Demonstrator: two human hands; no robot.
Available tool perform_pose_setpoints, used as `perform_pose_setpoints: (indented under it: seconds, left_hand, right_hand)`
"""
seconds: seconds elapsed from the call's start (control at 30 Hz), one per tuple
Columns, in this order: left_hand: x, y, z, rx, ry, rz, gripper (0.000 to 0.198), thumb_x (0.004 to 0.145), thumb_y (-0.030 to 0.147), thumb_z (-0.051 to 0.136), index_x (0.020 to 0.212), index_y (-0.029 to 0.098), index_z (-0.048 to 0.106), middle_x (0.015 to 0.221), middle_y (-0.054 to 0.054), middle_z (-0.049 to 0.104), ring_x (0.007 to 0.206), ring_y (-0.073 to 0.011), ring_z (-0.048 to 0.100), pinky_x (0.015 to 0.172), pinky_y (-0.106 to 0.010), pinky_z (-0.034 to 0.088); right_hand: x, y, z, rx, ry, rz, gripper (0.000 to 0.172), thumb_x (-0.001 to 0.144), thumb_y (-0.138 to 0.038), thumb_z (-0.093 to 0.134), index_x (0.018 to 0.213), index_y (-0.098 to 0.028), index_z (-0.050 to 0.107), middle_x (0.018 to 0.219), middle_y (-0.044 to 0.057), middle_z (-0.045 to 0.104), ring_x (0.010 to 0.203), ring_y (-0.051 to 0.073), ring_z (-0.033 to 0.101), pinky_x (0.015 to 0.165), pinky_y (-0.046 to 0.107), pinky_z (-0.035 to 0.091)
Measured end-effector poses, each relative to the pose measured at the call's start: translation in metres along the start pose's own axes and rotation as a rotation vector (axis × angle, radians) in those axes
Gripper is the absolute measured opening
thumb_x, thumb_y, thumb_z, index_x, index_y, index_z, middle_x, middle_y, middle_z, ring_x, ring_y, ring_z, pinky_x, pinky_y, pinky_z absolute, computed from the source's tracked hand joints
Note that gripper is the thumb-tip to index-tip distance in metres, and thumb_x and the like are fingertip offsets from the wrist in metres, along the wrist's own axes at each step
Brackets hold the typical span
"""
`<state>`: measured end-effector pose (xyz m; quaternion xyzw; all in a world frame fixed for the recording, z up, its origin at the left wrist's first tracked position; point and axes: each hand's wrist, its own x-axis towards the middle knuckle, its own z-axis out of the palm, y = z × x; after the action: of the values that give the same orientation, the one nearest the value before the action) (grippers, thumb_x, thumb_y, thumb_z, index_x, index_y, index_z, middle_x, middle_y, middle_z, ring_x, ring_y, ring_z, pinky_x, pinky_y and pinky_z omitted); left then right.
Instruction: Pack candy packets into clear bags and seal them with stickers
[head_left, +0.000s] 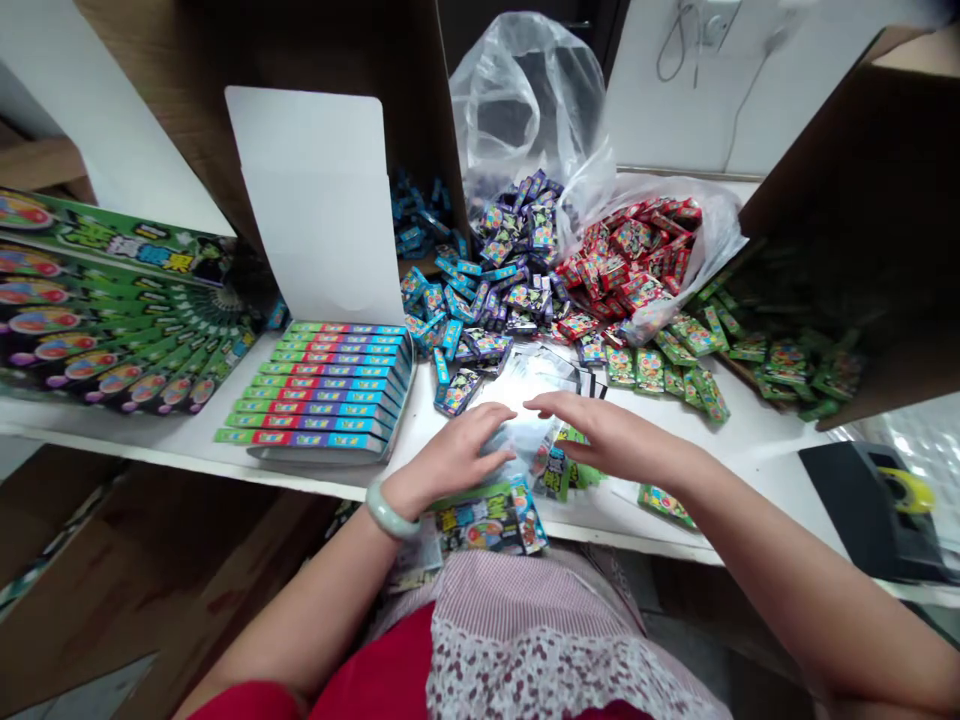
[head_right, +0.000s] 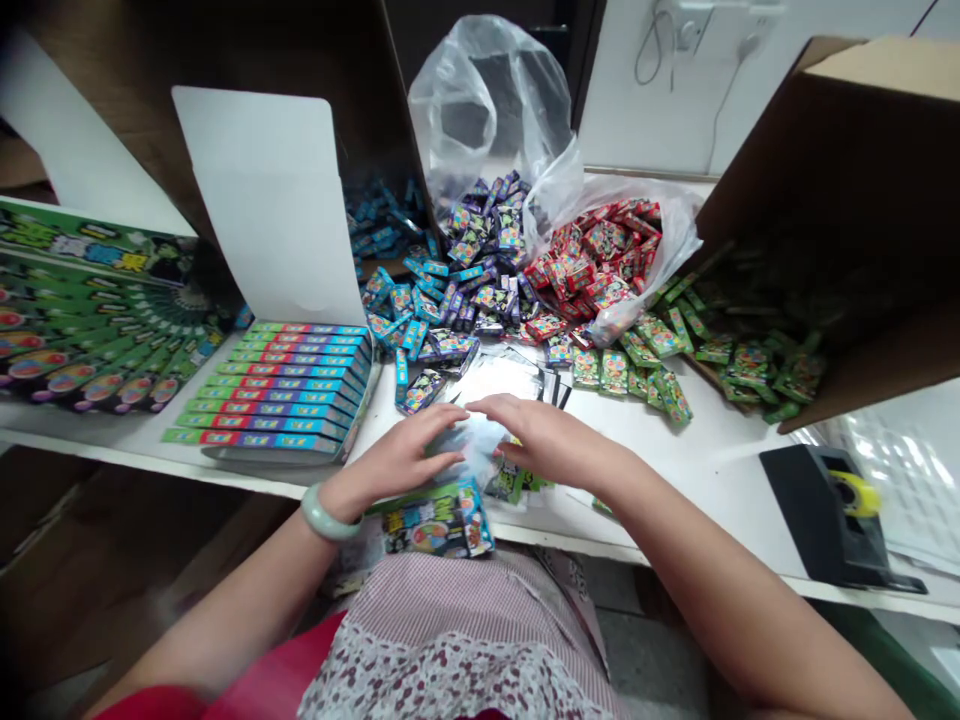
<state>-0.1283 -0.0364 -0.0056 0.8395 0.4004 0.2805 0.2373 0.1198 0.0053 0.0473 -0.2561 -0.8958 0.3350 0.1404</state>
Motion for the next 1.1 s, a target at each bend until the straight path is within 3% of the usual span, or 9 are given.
perform_pose_setpoints:
  seconds: [0.1, 0.2, 0.37, 0.6, 0.67, 0.77, 0.83, 1.0, 1.1]
  left_hand:
    - [-0.004, -0.013, 0.006, 0.006, 0.189, -0.034, 0.028, 0.089, 0.025, 0.061, 0.116, 0.020, 0.058, 0.110, -0.009, 0.062, 0.105, -0.0223, 0.059, 0.091, -0.041, 0.050]
    - [-0.007, -0.022, 0.006, -0.001, 0.445, -0.084, 0.016, 0.089, 0.021, 0.059, 0.105, 0.018, 0.062, 0.095, -0.006, 0.063, 0.088, -0.0176, 0.059, 0.077, -0.033, 0.051]
    - [-0.009, -0.024, 0.004, -0.037, 0.467, -0.072, 0.012, 0.088, 0.020, 0.061, 0.100, 0.017, 0.063, 0.089, -0.004, 0.062, 0.079, -0.0144, 0.058, 0.071, -0.029, 0.050]
    - [-0.022, -0.019, -0.005, -0.105, 0.552, -0.130, 0.010, 0.089, 0.022, 0.060, 0.096, 0.017, 0.066, 0.088, -0.004, 0.064, 0.077, -0.0144, 0.059, 0.072, -0.029, 0.050]
    - [-0.034, -0.012, -0.016, -0.189, 0.502, -0.204, 0.014, 0.088, 0.024, 0.061, 0.100, 0.018, 0.066, 0.091, -0.005, 0.067, 0.081, -0.0153, 0.062, 0.074, -0.029, 0.051]
    - [-0.048, 0.005, -0.030, -0.463, 0.166, -0.282, 0.040, 0.087, 0.025, 0.063, 0.126, 0.021, 0.056, 0.110, -0.008, 0.068, 0.099, -0.0191, 0.065, 0.085, -0.032, 0.052]
    - [-0.048, 0.017, -0.029, -0.644, 0.048, -0.302, 0.049, 0.088, 0.025, 0.062, 0.135, 0.023, 0.048, 0.123, -0.010, 0.064, 0.111, -0.0211, 0.062, 0.092, -0.034, 0.052]
    - [-0.017, 0.045, 0.006, -0.977, 0.375, -0.368, 0.041, 0.088, 0.028, 0.061, 0.127, 0.021, 0.051, 0.122, -0.009, 0.065, 0.112, -0.0219, 0.062, 0.094, -0.035, 0.053]
    - [-0.004, 0.056, 0.027, -1.126, 0.413, -0.421, 0.044, 0.087, 0.028, 0.062, 0.128, 0.021, 0.048, 0.120, -0.010, 0.064, 0.106, -0.0214, 0.065, 0.088, -0.034, 0.055]
  right_hand:
    - [-0.004, 0.009, 0.022, 0.021, 0.094, 0.101, 0.037, 0.086, -0.018, 0.062, 0.123, -0.022, 0.054, 0.124, 0.011, 0.062, 0.112, 0.022, 0.060, 0.097, 0.040, 0.048]
    - [-0.015, 0.001, 0.049, 0.059, 0.141, 0.269, 0.015, 0.090, -0.029, 0.059, 0.102, -0.020, 0.060, 0.097, 0.008, 0.068, 0.087, 0.021, 0.065, 0.079, 0.036, 0.052]
    - [-0.027, -0.034, 0.093, 0.066, 0.065, 0.377, 0.021, 0.086, -0.028, 0.064, 0.103, -0.018, 0.057, 0.097, 0.010, 0.067, 0.086, 0.024, 0.063, 0.075, 0.037, 0.050]
    - [-0.016, -0.048, 0.135, 0.287, 0.236, 0.421, 0.018, 0.084, -0.022, 0.058, 0.101, -0.020, 0.052, 0.086, 0.005, 0.063, 0.074, 0.018, 0.059, 0.066, 0.033, 0.049]
    - [-0.013, -0.046, 0.131, 0.402, 0.310, 0.431, 0.018, 0.084, -0.024, 0.059, 0.101, -0.020, 0.053, 0.084, 0.004, 0.061, 0.071, 0.016, 0.058, 0.063, 0.030, 0.049]
    - [-0.009, -0.042, 0.105, 0.508, 0.389, 0.390, 0.020, 0.085, -0.028, 0.061, 0.103, -0.020, 0.057, 0.088, 0.004, 0.062, 0.073, 0.015, 0.059, 0.063, 0.029, 0.050]
    - [-0.005, -0.039, 0.077, 0.485, 0.407, 0.308, 0.019, 0.087, -0.030, 0.060, 0.104, -0.021, 0.060, 0.093, 0.005, 0.063, 0.078, 0.016, 0.061, 0.066, 0.030, 0.051]
    - [0.004, -0.042, 0.014, 0.107, 0.432, 0.094, 0.025, 0.087, -0.033, 0.064, 0.111, -0.025, 0.063, 0.111, 0.007, 0.058, 0.104, 0.022, 0.058, 0.089, 0.039, 0.050]
    - [0.004, -0.043, 0.001, -0.040, 0.382, 0.110, 0.020, 0.085, -0.031, 0.067, 0.103, -0.025, 0.064, 0.111, 0.008, 0.056, 0.106, 0.023, 0.056, 0.090, 0.042, 0.050]
